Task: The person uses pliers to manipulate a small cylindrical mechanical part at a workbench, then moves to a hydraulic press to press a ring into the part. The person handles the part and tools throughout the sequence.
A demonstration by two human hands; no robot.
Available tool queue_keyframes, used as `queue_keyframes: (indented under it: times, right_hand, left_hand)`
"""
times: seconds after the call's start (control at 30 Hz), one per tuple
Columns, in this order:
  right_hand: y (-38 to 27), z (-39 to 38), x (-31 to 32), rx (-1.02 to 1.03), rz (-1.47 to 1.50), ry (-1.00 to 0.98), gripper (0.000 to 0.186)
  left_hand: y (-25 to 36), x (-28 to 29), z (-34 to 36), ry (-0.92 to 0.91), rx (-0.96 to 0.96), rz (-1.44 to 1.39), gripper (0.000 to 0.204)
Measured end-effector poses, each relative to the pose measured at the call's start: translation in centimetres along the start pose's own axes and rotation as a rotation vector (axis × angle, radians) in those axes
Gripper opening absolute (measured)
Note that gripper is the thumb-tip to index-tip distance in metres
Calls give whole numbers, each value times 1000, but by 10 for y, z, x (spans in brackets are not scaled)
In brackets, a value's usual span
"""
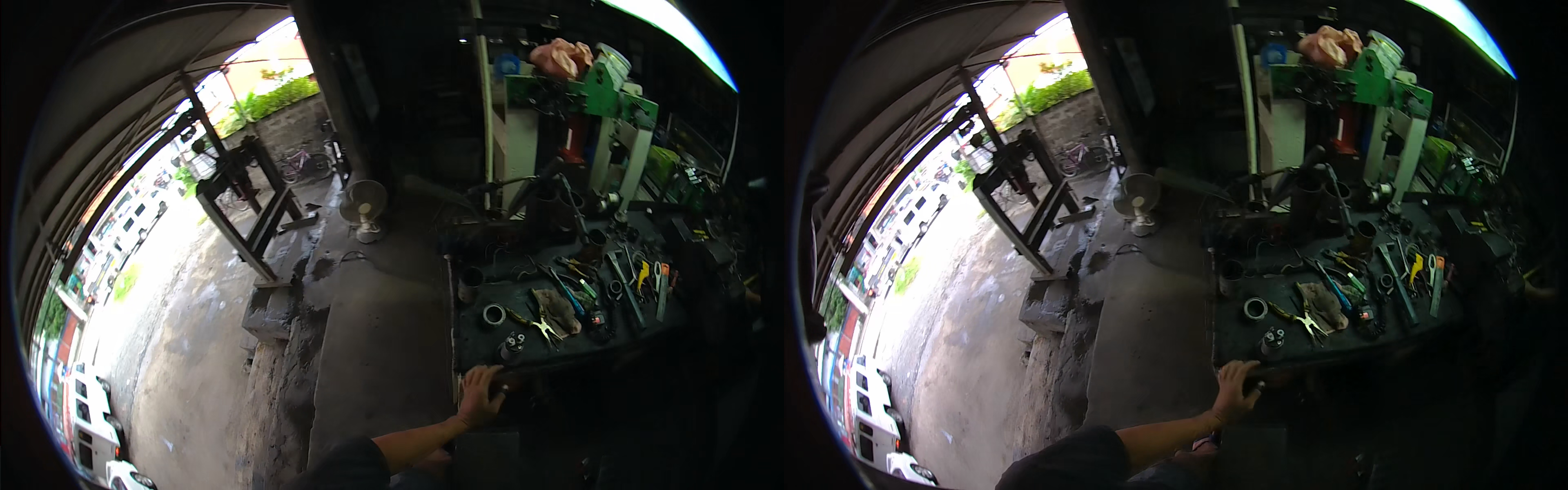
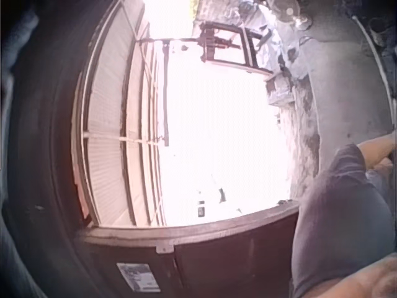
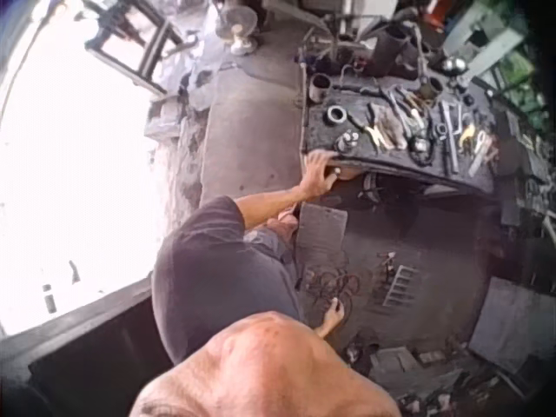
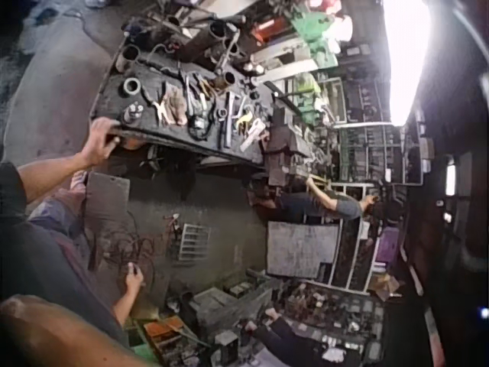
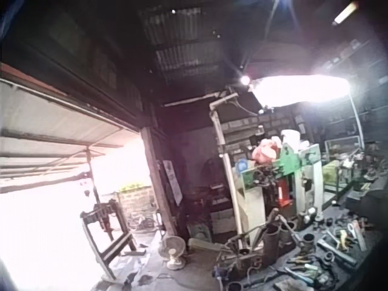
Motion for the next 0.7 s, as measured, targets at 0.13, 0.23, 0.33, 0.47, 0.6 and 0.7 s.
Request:
queue_keyframes:
  times: [0.13, 0.23, 0.33, 0.47, 0.6, 0.7]
  right_hand:
    - [65, 3, -6, 89, 359, 13, 41]
    - [94, 28, -5, -120, 502, -160, 40]
    - [101, 59, 21, -131, 526, -242, 40]
    - [113, 77, 58, -148, 570, -242, 39]
    - [113, 75, 88, -154, 624, -214, 38]
    - [116, 80, 107, -90, 675, -93, 31]
  left_hand:
    - [83, -45, -88, -334, -116, -73, 61]
    - [134, -70, -157, -642, -184, -164, 48]
    - [138, -54, -210, -639, -355, -52, 45]
    - [50, -4, -259, -607, 259, -1, 41]
    - [22, 46, -281, -608, 518, 110, 45]
    - [20, 54, -290, -674, 580, 96, 50]
Point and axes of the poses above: each hand's wrist, its own z-axis towards the middle knuckle, its own x-axis out of the back of the hand, y = z × x, the point moved 7 cm from there along z, towards the middle knuckle, and after that the axes turned 4 degrees about z, right-handed, at the moved point
